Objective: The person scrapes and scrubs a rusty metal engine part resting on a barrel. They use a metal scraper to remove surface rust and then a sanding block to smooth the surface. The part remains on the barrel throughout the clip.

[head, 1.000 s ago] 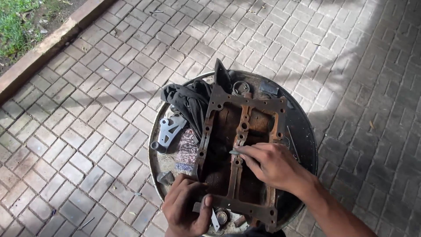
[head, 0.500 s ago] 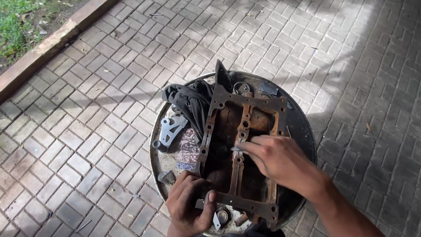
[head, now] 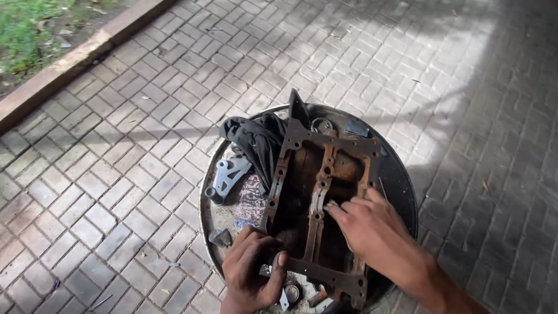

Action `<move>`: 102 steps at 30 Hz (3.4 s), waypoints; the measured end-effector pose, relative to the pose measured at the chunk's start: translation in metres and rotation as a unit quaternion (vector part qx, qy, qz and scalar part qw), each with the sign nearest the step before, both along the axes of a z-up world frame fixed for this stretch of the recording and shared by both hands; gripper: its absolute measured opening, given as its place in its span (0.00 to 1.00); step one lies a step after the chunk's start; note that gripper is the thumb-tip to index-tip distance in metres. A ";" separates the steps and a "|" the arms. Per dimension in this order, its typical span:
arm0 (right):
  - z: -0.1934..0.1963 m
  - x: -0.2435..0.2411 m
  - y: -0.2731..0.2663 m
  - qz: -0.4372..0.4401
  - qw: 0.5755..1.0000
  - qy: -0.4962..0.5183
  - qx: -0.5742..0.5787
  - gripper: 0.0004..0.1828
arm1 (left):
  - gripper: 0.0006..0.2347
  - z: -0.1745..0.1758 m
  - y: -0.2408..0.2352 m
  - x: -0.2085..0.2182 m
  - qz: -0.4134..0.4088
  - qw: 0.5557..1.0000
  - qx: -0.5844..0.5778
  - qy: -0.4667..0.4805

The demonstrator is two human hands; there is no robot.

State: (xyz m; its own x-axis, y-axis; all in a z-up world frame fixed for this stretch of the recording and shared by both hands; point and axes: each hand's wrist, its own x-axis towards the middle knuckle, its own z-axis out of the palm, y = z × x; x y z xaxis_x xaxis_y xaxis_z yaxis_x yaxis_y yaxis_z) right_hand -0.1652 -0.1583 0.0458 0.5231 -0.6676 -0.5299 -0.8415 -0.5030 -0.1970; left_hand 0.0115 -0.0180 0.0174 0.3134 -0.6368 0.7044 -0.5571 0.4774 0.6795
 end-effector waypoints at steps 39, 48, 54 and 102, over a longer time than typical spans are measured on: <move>-0.117 -0.114 0.170 -0.439 0.878 -0.192 0.010 0.18 | 0.08 -0.032 0.003 -0.002 0.141 0.975 0.163 -0.052; 0.020 -0.157 0.104 -0.657 0.705 -0.259 0.064 0.44 | 0.07 -0.031 -0.001 -0.004 0.149 0.979 0.136 -0.041; 0.028 -0.124 0.044 -0.279 0.949 -0.129 -0.065 0.32 | 0.09 -0.029 -0.001 -0.008 0.155 0.975 0.159 -0.024; -0.021 -0.085 -0.024 0.016 0.946 -0.296 -0.129 0.20 | 0.08 -0.035 -0.006 -0.003 0.127 0.978 0.161 -0.023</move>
State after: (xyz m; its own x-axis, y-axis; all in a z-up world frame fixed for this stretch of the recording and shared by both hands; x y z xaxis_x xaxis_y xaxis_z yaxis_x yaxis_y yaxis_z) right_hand -0.2498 -0.1822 0.0249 0.6999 -0.7132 0.0399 -0.6055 -0.6220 -0.4964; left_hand 0.0087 -0.0240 -0.0173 0.4635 -0.7339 0.4965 -0.6636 0.0838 0.7434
